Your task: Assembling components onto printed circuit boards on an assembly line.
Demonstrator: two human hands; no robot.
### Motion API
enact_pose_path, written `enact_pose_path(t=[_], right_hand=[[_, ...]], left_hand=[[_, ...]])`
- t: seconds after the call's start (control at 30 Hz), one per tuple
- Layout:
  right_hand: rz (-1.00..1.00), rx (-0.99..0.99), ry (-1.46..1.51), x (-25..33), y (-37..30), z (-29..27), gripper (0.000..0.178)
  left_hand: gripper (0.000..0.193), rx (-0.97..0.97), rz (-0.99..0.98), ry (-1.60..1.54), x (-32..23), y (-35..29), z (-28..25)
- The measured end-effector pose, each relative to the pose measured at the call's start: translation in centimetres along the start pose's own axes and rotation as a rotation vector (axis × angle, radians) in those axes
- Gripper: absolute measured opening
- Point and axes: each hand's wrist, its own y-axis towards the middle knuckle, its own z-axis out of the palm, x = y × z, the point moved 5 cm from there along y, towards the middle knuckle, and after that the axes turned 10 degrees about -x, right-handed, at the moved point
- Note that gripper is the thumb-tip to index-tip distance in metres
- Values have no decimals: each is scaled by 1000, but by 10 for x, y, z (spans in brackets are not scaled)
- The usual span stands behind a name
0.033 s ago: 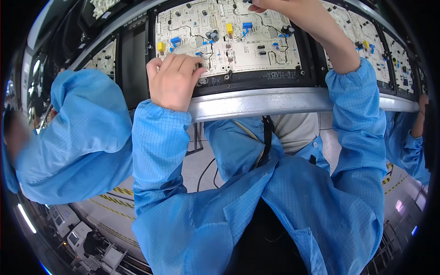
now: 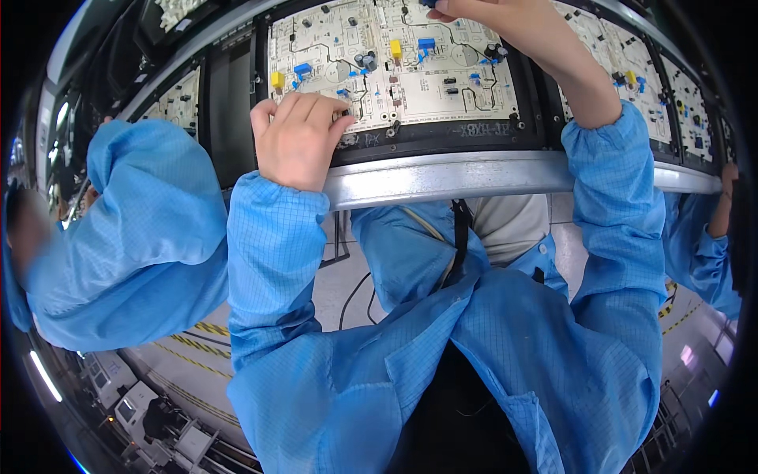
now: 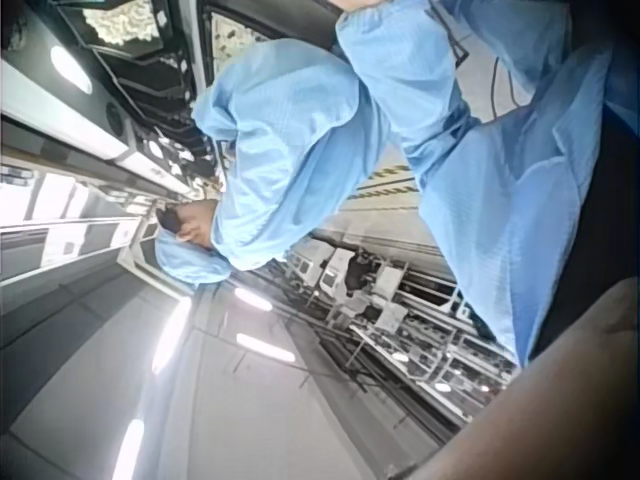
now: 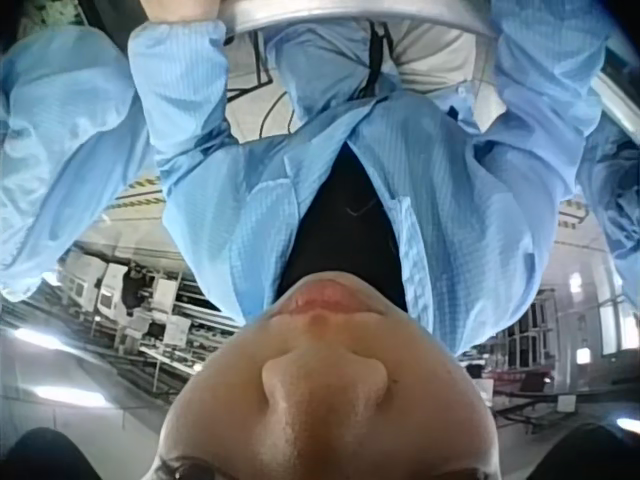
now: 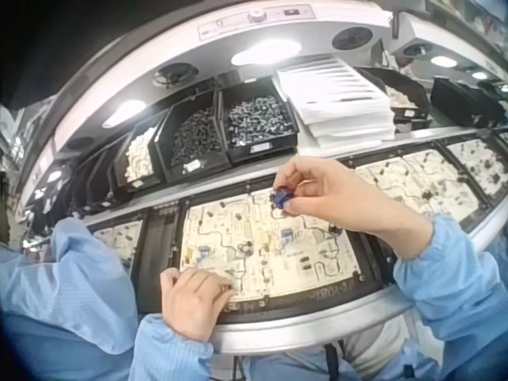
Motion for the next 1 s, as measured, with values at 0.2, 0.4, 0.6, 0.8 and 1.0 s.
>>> enact_pose_path(t=[0.2, 0.4, 0.6, 0.8, 1.0], right_hand=[[98, 81, 108, -2, -14, 26, 18], [-214, 191, -186, -2, -32, 49, 32], [-274, 98, -363, 12, -40, 57, 34], [-321, 57, -504, 14, -34, 56, 33], [-249, 108, -547, 2, -24, 59, 32]], left_hand=[[12, -22, 9, -60, 3, 0, -3], [11, 81, -27, -75, 7, 4, -1], [11, 101, -32, -92, 10, 3, 4], [18, 159, -53, -127, 16, 21, 7], [18, 91, -113, -327, 74, 147, -23]])
